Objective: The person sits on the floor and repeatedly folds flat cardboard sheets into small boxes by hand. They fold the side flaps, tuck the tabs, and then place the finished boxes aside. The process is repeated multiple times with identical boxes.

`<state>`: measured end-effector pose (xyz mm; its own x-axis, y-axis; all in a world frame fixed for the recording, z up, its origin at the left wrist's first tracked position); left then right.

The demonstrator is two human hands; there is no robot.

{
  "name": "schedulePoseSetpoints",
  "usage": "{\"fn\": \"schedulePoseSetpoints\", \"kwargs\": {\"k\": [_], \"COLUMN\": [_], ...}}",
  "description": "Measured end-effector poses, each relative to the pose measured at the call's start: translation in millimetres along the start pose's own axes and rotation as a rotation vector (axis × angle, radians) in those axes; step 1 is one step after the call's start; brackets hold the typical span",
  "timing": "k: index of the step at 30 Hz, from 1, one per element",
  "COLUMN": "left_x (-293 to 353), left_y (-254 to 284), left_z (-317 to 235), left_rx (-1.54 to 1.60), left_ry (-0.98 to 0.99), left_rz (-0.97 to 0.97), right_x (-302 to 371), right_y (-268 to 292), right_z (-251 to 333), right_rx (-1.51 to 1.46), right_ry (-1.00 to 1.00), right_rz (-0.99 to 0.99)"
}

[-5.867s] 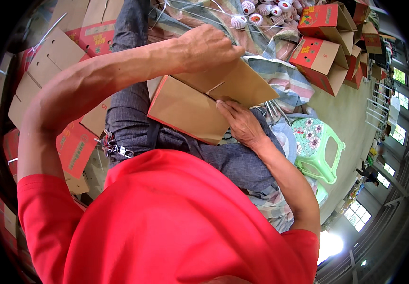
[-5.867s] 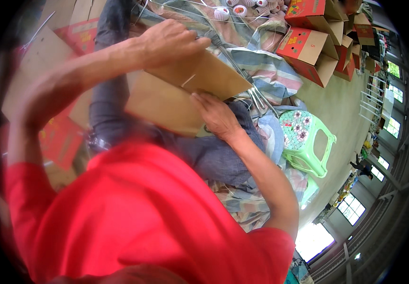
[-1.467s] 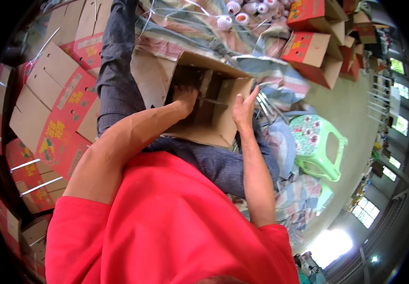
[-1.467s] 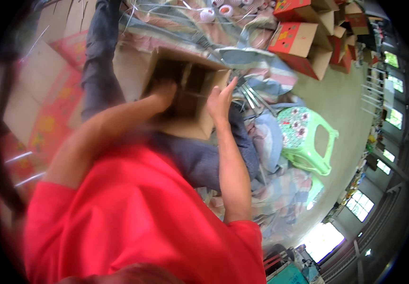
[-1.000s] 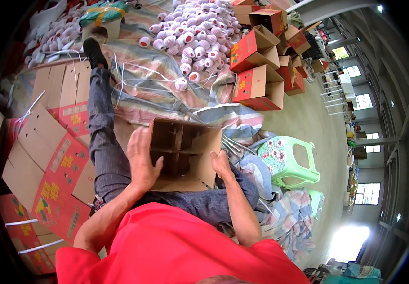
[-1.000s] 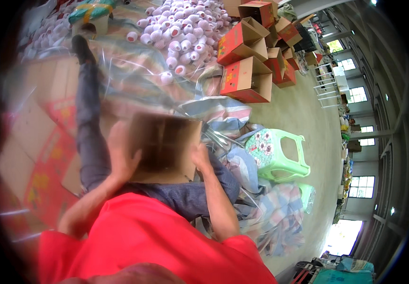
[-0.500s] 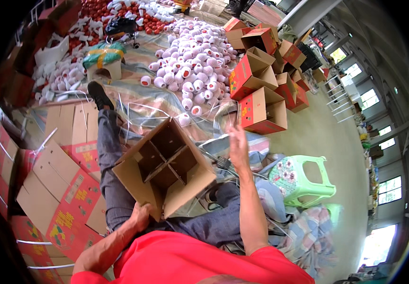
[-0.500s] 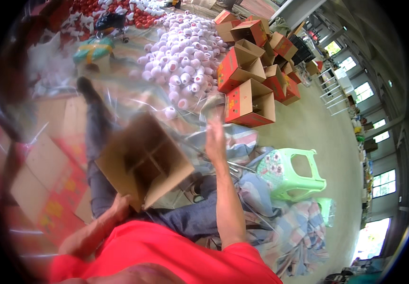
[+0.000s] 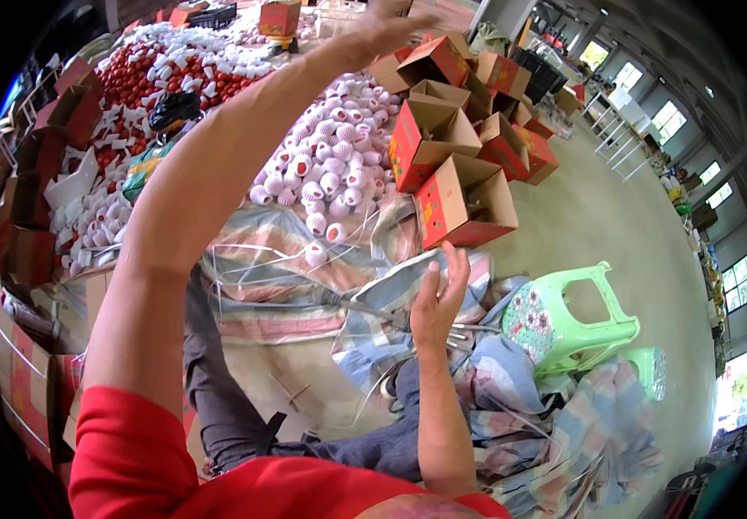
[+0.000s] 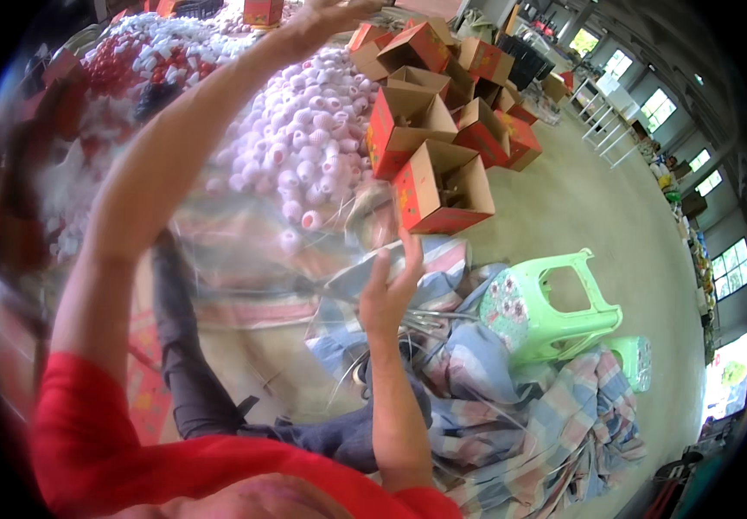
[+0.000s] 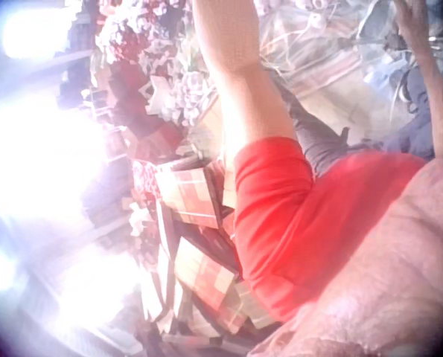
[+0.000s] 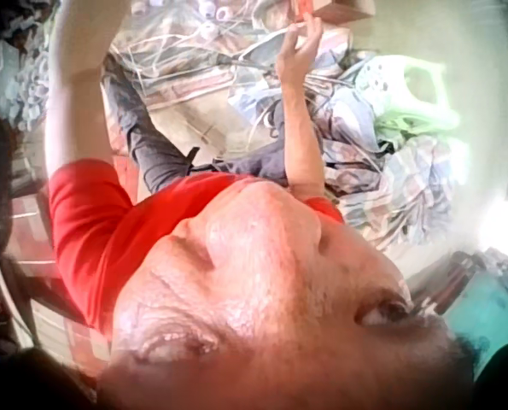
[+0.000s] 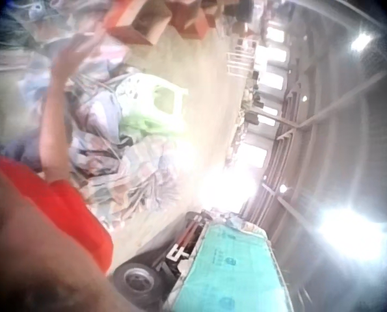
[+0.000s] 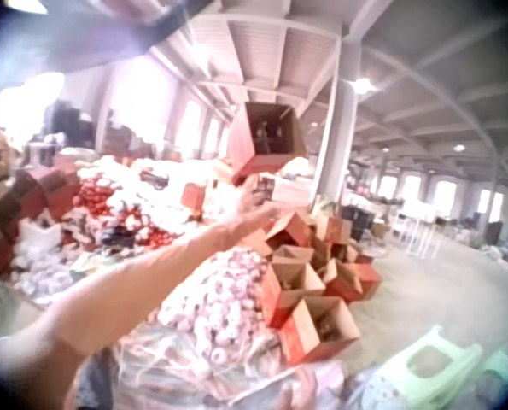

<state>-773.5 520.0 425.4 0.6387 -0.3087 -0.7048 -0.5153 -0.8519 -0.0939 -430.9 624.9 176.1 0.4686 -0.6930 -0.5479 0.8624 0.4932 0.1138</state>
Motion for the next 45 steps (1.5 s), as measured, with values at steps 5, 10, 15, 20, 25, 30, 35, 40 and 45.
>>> {"fn": "schedulePoseSetpoints", "kwargs": {"k": [5,10,15,20,25,30,35,40,45], "left_x": [242,530,766,859,1007,1041,1087,1053,1055], "left_y": [-61,77,206,232,222,194,194,202,202], "left_z": [-41,-10,-72,-157,-222,-249,-301,-332,-345], "left_rx": [-0.194,-0.526,-0.623,-1.442,-2.096,-2.236,-2.416,-2.216,-1.964], "left_ry": [-0.032,0.625,0.62,0.62,0.923,1.327,1.468,1.777,1.973], "left_rz": [0.075,-0.16,-1.016,-0.996,-0.938,-1.094,-1.142,-1.286,-1.561], "right_x": [17,57,98,132,158,164,170,165,167], "right_y": [4,-32,-74,-87,-107,-103,-112,-108,-113], "right_z": [-14,-1,0,-28,-54,-63,-65,-68,-59], "right_rx": [-0.048,0.031,0.061,0.183,0.331,0.395,0.362,0.461,0.374], "right_ry": [-0.065,-0.035,0.002,0.022,0.102,0.068,0.065,0.127,0.132], "right_rz": [0.195,0.439,0.745,0.997,1.192,1.262,1.322,1.361,1.321]}}
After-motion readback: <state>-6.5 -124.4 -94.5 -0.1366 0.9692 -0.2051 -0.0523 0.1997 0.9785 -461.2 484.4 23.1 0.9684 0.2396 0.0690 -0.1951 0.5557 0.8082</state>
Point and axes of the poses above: each hand's wrist, its own x-axis away from the middle knuckle, its own y-axis out of the back of the hand, z = x × y, the point moved 2 cm from there along -x, towards the middle knuckle, and after that the axes turned 15 degrees about -z, right-handed, at the moved point
